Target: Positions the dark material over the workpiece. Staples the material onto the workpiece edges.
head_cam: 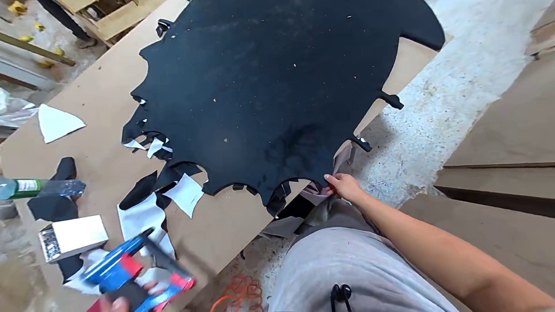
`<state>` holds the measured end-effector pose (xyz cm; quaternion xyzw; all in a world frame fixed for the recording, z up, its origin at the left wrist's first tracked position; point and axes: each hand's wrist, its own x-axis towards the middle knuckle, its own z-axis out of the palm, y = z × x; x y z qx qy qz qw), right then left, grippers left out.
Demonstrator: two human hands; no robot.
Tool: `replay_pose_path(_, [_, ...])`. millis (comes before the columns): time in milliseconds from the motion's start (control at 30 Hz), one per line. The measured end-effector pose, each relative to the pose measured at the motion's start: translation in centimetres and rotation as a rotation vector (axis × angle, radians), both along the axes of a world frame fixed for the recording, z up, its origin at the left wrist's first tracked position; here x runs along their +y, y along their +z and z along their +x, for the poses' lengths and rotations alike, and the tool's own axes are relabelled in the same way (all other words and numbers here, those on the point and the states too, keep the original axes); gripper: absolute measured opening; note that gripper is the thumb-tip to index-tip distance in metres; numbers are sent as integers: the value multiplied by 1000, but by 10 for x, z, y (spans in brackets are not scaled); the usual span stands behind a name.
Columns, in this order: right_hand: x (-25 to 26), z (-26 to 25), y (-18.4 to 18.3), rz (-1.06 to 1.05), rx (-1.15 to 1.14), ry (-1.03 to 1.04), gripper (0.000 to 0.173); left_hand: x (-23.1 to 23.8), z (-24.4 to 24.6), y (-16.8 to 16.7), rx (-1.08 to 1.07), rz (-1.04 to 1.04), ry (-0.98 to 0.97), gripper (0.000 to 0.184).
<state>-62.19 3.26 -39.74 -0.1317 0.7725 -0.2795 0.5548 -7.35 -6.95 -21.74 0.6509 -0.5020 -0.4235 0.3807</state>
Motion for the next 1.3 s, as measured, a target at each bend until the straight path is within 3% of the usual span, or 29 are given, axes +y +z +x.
replay_pose_path(100, [-21, -4, -1, 58, 88, 120, 54, -13, -115, -41, 128, -56, 124, 52])
replay_pose_path(233, [-16, -18, -7, 6, 23, 240, 48, -32, -225, -90, 413, 117, 379, 41])
replay_pose_path(333, [-10, -24, -7, -8, -36, 307, 39, -36, -227, -90, 648, 215, 203, 40])
replay_pose_path(400, [-5, -22, -6, -27, -35, 288, 33, -37, -204, -83, 604, 237, -82, 60])
replay_pose_path(467, [-1, -16, -5, -66, -18, 225, 30, -47, -192, -72, 365, 244, -268, 93])
replay_pose_path(500, [0, -13, -5, -84, 5, 198, 31, -54, -191, -69, 170, 223, -319, 98])
replay_pose_path(567, [-1, -5, -6, -86, 91, 150, 34, -67, -196, -68, -334, 80, -389, 77])
replay_pose_path(633, [-6, 3, -1, -44, 193, 98, 34, -79, -195, -75, -764, -200, -433, 52])
replay_pose_path(733, [-14, 12, 9, 10, 274, -6, 35, -115, -172, -83, -994, -545, -585, 42])
replay_pose_path(800, [-23, 7, 6, 1, 311, -126, 36, -145, -167, -86, -874, -620, -665, 40])
replay_pose_path(1033, [-38, -8, 1, -11, 295, -295, 40, -202, -186, -117, -251, -256, -655, 54])
replay_pose_path(1167, [-29, -4, -11, -79, 205, -317, 39, -212, -201, -108, -123, -106, -545, 39])
replay_pose_path(1300, [-21, -1, -16, -162, 103, -341, 37, -205, -254, -77, 58, -25, -891, 39])
